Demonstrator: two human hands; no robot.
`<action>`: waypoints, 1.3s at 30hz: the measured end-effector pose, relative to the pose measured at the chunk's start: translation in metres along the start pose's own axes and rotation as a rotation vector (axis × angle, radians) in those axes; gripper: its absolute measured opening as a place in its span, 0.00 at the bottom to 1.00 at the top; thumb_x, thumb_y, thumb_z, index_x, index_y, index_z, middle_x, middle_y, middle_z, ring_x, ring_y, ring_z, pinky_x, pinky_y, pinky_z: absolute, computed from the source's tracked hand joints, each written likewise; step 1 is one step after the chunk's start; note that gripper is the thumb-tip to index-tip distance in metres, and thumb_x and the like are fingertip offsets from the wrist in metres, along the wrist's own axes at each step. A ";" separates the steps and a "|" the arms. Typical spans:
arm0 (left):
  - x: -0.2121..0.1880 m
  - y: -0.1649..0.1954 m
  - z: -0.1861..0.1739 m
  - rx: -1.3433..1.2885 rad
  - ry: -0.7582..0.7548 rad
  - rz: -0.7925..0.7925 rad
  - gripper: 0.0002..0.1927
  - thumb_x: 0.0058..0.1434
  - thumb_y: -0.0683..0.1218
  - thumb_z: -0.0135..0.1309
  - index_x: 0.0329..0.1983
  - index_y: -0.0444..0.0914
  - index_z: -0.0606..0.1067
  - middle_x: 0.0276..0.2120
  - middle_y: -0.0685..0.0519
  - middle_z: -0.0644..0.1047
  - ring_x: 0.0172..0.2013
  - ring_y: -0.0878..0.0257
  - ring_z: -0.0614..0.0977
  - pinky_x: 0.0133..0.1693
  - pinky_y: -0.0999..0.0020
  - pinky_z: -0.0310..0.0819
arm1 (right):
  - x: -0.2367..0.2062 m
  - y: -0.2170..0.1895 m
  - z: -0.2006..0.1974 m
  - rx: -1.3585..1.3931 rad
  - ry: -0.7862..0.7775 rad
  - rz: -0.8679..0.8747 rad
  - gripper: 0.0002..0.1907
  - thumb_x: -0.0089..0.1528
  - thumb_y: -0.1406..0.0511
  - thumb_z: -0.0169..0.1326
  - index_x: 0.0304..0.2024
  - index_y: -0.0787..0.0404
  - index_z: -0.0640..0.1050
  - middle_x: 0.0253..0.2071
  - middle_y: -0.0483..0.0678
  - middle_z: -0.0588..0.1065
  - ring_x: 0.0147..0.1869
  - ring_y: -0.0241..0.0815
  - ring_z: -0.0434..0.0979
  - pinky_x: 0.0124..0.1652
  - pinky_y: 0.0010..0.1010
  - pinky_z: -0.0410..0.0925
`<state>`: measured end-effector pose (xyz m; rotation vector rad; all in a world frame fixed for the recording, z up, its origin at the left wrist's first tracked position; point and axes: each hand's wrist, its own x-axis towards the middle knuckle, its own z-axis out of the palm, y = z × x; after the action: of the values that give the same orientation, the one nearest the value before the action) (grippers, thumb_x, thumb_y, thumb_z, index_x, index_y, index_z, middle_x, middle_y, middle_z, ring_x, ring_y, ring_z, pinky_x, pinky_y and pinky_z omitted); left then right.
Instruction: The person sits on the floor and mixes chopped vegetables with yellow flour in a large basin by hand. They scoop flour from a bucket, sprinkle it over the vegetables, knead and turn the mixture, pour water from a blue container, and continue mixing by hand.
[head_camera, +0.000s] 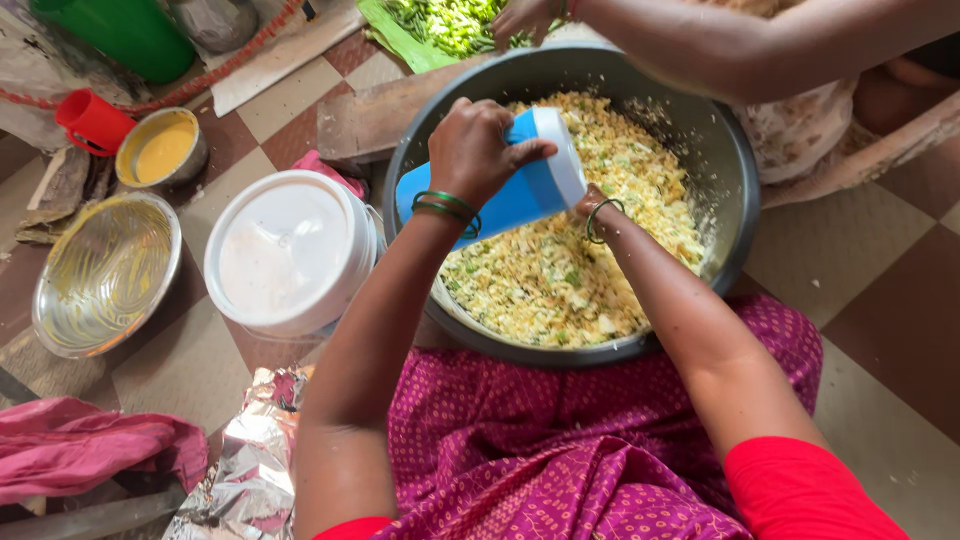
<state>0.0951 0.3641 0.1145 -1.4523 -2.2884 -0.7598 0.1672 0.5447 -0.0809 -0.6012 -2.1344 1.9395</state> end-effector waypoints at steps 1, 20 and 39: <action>0.009 -0.007 0.001 -0.012 0.033 -0.011 0.33 0.45 0.71 0.66 0.25 0.36 0.82 0.28 0.48 0.80 0.35 0.49 0.80 0.36 0.52 0.75 | 0.010 -0.009 -0.002 0.033 0.018 -0.022 0.16 0.57 0.60 0.62 0.47 0.57 0.84 0.44 0.51 0.83 0.47 0.44 0.84 0.47 0.37 0.75; -0.021 -0.088 -0.090 0.105 -0.118 -0.272 0.29 0.53 0.68 0.67 0.30 0.37 0.85 0.26 0.43 0.80 0.32 0.47 0.81 0.39 0.50 0.72 | 0.071 -0.064 0.142 0.223 -0.399 -0.199 0.15 0.60 0.60 0.60 0.47 0.60 0.83 0.44 0.52 0.83 0.47 0.43 0.84 0.46 0.35 0.76; 0.004 0.056 0.036 -0.187 -0.364 -0.008 0.32 0.42 0.73 0.65 0.19 0.39 0.79 0.18 0.46 0.77 0.25 0.49 0.81 0.29 0.50 0.74 | -0.085 0.045 -0.099 0.054 -0.362 0.106 0.15 0.62 0.61 0.58 0.47 0.62 0.83 0.44 0.54 0.82 0.46 0.43 0.84 0.46 0.34 0.77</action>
<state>0.1440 0.4079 0.1022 -1.7941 -2.5437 -0.7827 0.2916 0.6013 -0.1026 -0.3832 -2.2830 2.3060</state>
